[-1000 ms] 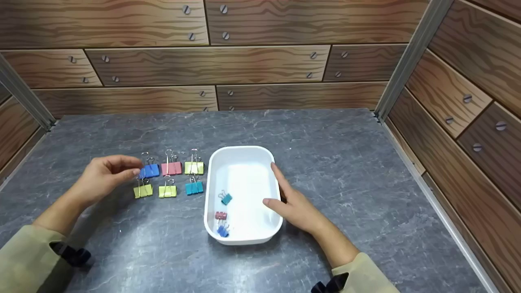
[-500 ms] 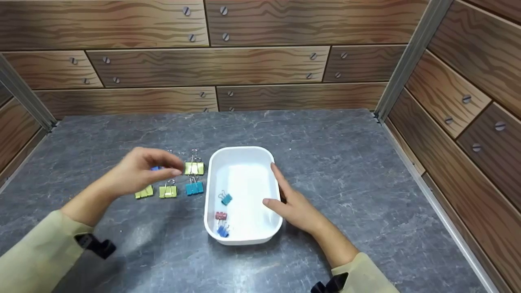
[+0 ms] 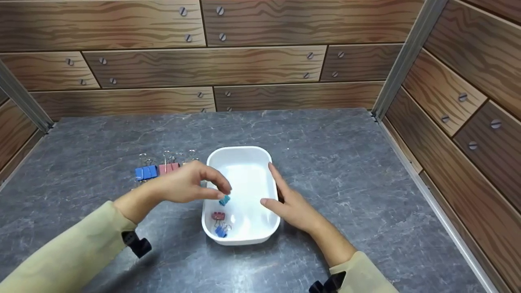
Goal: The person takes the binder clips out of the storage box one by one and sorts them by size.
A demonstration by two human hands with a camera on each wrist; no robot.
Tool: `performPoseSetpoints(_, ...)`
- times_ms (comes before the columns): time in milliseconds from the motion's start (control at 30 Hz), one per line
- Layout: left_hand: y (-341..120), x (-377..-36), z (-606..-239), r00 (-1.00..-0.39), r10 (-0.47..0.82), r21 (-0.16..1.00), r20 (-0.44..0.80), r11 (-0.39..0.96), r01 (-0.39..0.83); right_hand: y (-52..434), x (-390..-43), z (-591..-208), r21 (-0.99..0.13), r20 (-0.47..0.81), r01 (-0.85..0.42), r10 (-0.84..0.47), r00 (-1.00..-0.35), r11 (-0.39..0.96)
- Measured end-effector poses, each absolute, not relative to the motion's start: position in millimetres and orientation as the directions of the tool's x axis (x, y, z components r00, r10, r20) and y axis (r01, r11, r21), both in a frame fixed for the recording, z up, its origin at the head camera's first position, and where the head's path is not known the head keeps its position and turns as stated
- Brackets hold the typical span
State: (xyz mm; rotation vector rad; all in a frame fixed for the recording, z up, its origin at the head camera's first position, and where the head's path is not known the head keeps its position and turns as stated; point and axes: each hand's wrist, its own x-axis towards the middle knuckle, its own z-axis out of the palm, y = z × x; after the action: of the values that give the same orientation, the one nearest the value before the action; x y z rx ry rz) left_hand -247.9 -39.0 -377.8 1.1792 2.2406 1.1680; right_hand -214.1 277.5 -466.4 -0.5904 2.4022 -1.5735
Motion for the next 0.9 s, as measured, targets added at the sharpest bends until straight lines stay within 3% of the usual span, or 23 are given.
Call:
performPoseSetpoints(467, -21, -246, -393, -0.462, 0.883, 0.737, -0.081, 0.365, 0.569, 279, -213, -466, -0.913, 0.034, -0.209, -0.445, -0.895, 0.350)
performPoseSetpoints(900, -17, -244, -397, -0.443, 0.878, 0.599, -0.182, 0.456, 0.658, 278, -213, -466, -0.908, 0.035, -0.210, -0.433, -0.901, 0.363)
